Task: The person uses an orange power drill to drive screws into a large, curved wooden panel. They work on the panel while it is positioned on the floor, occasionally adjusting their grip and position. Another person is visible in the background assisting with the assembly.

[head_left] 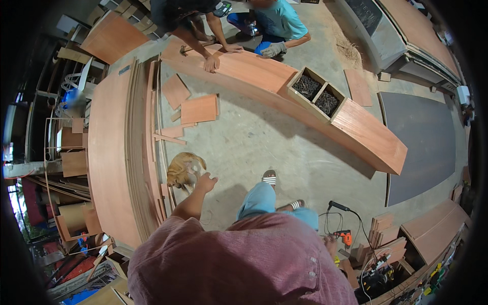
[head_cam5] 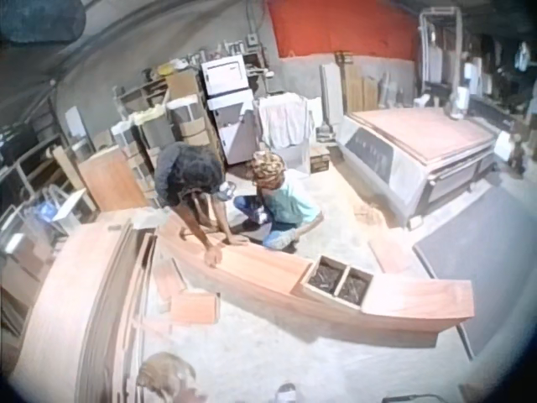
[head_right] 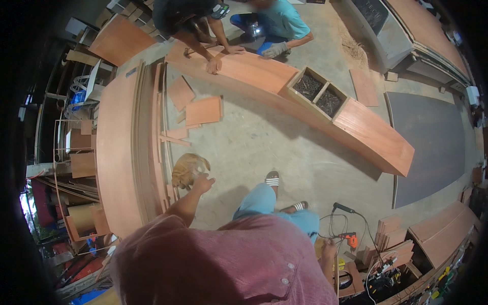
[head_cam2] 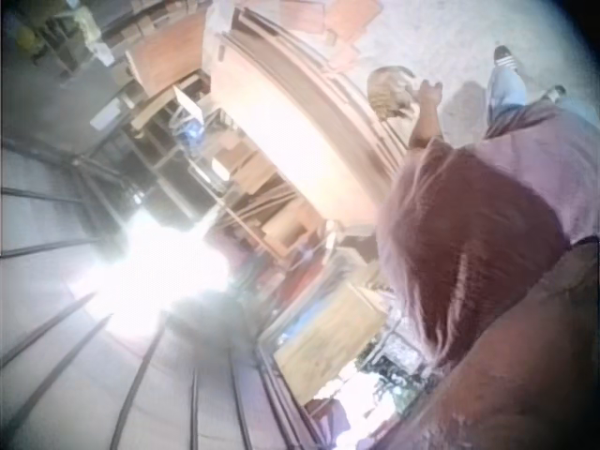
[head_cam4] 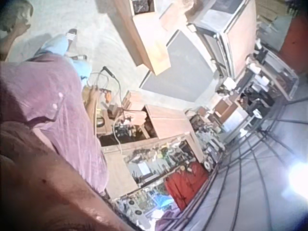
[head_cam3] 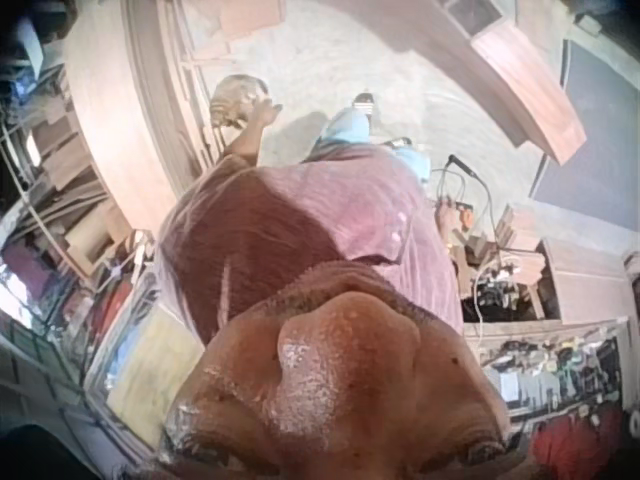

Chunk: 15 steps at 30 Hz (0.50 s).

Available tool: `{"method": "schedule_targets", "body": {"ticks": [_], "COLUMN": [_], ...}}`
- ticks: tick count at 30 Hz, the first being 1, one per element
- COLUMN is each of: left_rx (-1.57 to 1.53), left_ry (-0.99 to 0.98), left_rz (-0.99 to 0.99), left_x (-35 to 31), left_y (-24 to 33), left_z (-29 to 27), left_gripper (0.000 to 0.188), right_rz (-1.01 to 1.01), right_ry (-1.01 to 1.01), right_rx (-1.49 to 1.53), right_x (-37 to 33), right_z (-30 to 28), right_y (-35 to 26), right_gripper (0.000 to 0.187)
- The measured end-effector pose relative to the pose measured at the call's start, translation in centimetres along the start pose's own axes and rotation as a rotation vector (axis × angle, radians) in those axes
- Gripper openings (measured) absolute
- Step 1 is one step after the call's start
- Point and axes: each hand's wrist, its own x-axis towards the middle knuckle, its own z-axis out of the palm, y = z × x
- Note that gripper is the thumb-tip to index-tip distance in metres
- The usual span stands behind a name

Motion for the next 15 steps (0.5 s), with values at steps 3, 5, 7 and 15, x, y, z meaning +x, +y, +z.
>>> {"method": "schedule_targets", "body": {"ticks": [3,5,7,15], "left_rx": [-0.069,-0.068,-0.068,-0.258], "left_ry": [-0.074,-0.118,-0.259,-0.141], "left_rz": [0.021,0.023,0.050,-0.069], "left_x": [-1.5,-2.8,-2.5,-2.4], "left_y": [-3.2,-4.0,-4.8,-0.6], "left_z": [3.3,5.3,6.6,4.6], "left_gripper": [0.072,0.073,0.074,0.070], "right_rz": [0.021,0.089,0.092,-0.181], "right_ry": [0.090,0.038,-0.013,-0.236], "right_rx": [0.259,0.148,0.008,-0.471], "right_x": [3.8,3.6,3.8,11.2], "right_z": [-1.0,-1.1,-1.2,0.3], "right_y": [-4.1,-9.4,-10.9,-13.3], "right_gripper": [0.052,0.051,0.051,0.051]}}
